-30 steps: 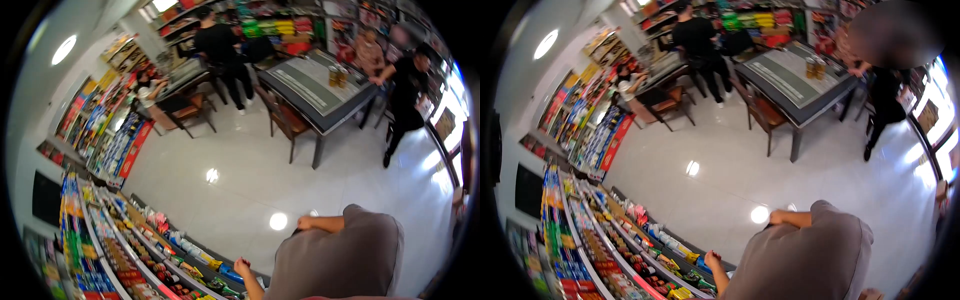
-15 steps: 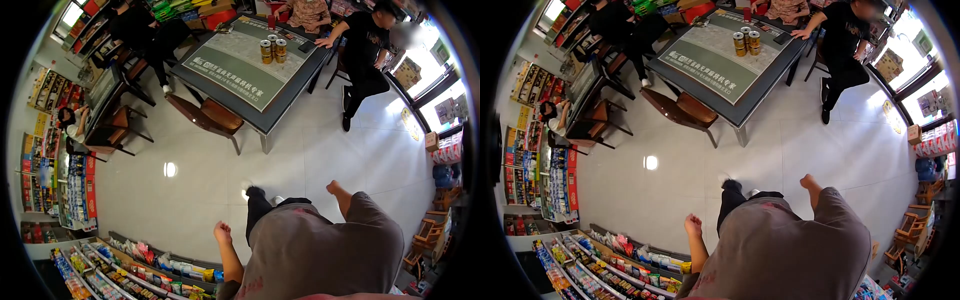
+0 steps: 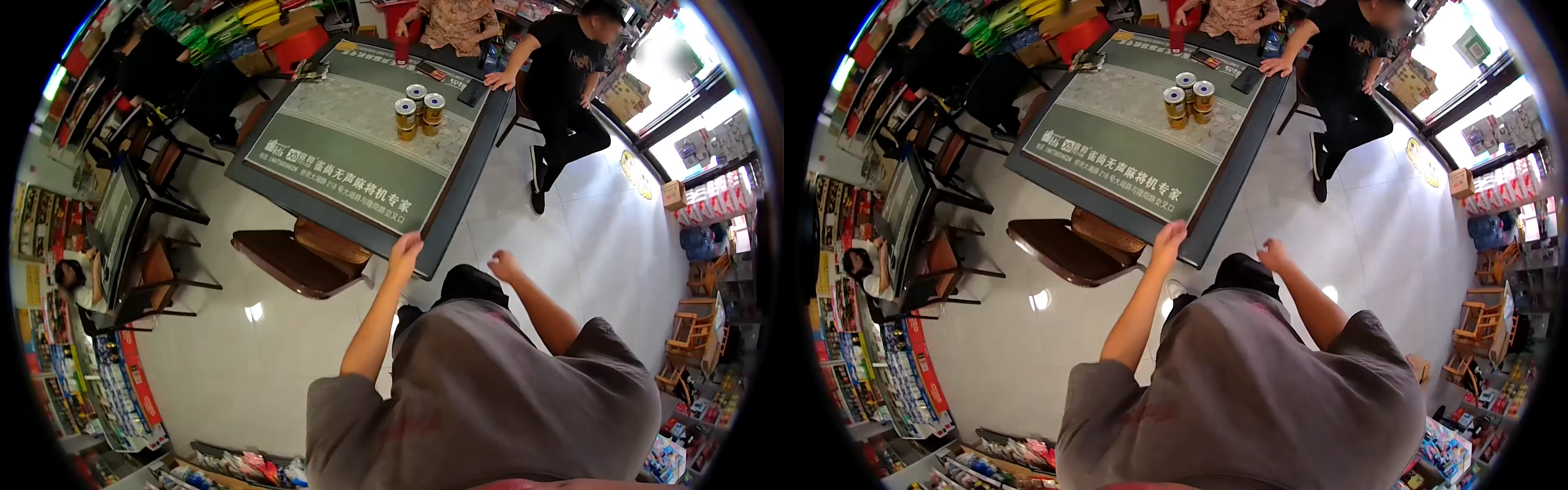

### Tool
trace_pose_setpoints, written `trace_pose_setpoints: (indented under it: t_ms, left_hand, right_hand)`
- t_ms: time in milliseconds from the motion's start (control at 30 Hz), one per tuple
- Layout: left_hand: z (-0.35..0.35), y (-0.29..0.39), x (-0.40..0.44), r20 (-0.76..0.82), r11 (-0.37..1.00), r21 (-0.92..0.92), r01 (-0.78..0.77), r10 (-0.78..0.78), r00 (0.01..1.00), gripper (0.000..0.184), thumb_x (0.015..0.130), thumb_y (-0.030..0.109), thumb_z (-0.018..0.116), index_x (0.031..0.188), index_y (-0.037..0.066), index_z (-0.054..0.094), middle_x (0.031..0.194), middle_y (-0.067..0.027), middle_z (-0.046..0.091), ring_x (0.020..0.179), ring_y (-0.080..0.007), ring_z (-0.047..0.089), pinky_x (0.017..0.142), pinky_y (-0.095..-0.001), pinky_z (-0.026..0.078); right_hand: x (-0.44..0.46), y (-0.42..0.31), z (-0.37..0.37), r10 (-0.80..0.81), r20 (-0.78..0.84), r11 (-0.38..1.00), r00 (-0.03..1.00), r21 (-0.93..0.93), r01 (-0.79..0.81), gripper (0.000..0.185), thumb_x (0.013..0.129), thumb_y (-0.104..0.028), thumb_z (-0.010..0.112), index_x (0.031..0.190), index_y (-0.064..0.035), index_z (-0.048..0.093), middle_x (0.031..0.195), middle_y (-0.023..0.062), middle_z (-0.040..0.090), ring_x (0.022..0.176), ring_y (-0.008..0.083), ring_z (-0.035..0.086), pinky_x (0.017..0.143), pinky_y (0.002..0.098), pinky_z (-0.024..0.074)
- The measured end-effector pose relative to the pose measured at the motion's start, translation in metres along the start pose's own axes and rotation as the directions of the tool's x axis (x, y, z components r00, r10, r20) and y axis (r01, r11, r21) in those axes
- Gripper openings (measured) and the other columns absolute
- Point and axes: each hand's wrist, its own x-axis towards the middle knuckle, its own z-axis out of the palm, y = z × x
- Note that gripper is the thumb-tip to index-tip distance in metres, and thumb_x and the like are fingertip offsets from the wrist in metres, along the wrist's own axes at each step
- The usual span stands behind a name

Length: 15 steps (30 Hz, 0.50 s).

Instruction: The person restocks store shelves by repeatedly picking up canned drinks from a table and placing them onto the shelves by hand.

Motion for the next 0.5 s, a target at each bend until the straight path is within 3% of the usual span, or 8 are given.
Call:
trace_pose_setpoints:
  t_ms: [33,67,100,167,300,433,467,500]
  left_hand:
    - [0.019,0.02,0.05,-0.075,0.999,0.029,-0.029,0.031,0.997,0.048,0.101,0.025,0.06,0.14,-0.001,0.052,0.138,-0.014,0.057,0.129,-0.0225,0.051,0.109,-0.0331,0.039]
    - [0.038,0.041,0.098,-0.149,0.997,0.063,-0.053,0.062,0.987,0.057,0.102,0.029,0.058,0.148,-0.002,0.045,0.15,-0.0165,0.049,0.141,-0.0249,0.043,0.116,-0.034,0.032]
    - [0.051,0.056,0.137,-0.207,0.993,0.085,-0.077,0.093,0.974,0.058,0.101,0.027,0.058,0.149,-0.002,0.043,0.151,-0.0174,0.047,0.142,-0.026,0.041,0.117,-0.0344,0.031]
    - [0.072,0.067,0.199,-0.28,0.989,0.098,-0.11,0.133,0.951,0.061,0.099,0.025,0.06,0.15,-0.004,0.04,0.152,-0.0191,0.045,0.143,-0.0282,0.039,0.118,-0.0354,0.029]
    - [0.099,0.064,0.292,-0.394,0.985,0.118,-0.128,0.165,0.904,0.068,0.095,0.019,0.062,0.151,-0.006,0.033,0.155,-0.0226,0.039,0.146,-0.0327,0.034,0.12,-0.0374,0.025]
    - [0.116,0.052,0.355,-0.441,0.972,0.197,-0.131,0.207,0.873,0.076,0.091,0.013,0.065,0.153,-0.009,0.027,0.158,-0.0261,0.034,0.149,-0.0372,0.029,0.123,-0.0393,0.021]
    - [0.118,0.051,0.365,-0.452,0.961,0.25,-0.122,0.227,0.863,0.078,0.09,0.012,0.065,0.153,-0.009,0.025,0.158,-0.0269,0.032,0.15,-0.0383,0.027,0.123,-0.0398,0.02]
    - [0.119,0.054,0.371,-0.466,0.89,0.453,-0.06,0.294,0.834,0.083,0.081,0.002,0.069,0.153,-0.006,0.028,0.151,-0.0287,0.043,0.142,-0.0424,0.039,0.119,-0.0437,0.03]
  right_hand:
    - [0.056,-0.017,-0.014,-0.03,0.011,0.924,0.999,0.381,0.024,0.046,0.088,-0.039,0.067,0.11,0.0016,0.07,0.104,0.0205,0.072,0.104,0.0335,0.067,0.09,0.0401,0.0526]
    - [0.078,-0.046,-0.042,0.038,0.095,0.87,0.995,0.487,-0.08,0.047,0.093,-0.044,0.066,0.114,-0.0021,0.069,0.105,0.0113,0.071,0.103,0.0224,0.064,0.085,0.0363,0.0511]
    - [0.114,-0.052,-0.044,0.059,0.117,0.702,0.991,0.701,-0.124,0.048,0.095,-0.048,0.064,0.118,-0.0063,0.068,0.109,0.0037,0.069,0.103,0.0149,0.061,0.084,0.0335,0.0487]
    - [0.176,-0.089,-0.076,0.007,0.083,0.498,0.996,0.864,-0.076,0.048,0.097,-0.05,0.061,0.123,-0.009,0.066,0.118,0.0008,0.068,0.108,0.0138,0.061,0.087,0.0327,0.0475]
    - [0.322,-0.143,-0.109,-0.112,-0.002,0.336,0.994,0.941,0.039,0.055,0.104,-0.051,0.048,0.135,-0.0067,0.06,0.129,0.0077,0.066,0.123,0.0185,0.058,0.099,0.0375,0.0452]
    - [0.417,-0.186,-0.11,-0.19,0.002,0.212,0.982,0.976,0.039,0.056,0.107,-0.048,0.041,0.13,-0.0008,0.062,0.135,0.0099,0.061,0.123,0.0201,0.055,0.105,0.0395,0.0413]
    - [0.431,-0.187,-0.103,-0.197,0.012,0.219,0.98,0.975,0.032,0.055,0.106,-0.046,0.042,0.128,-0.0008,0.062,0.132,0.0094,0.062,0.12,0.0195,0.055,0.103,0.0379,0.0415]
    - [0.439,-0.188,-0.096,-0.209,0.02,0.231,0.978,0.973,0.029,0.053,0.106,-0.045,0.042,0.126,-0.0009,0.063,0.128,0.009,0.063,0.117,0.0189,0.056,0.102,0.0364,0.0416]
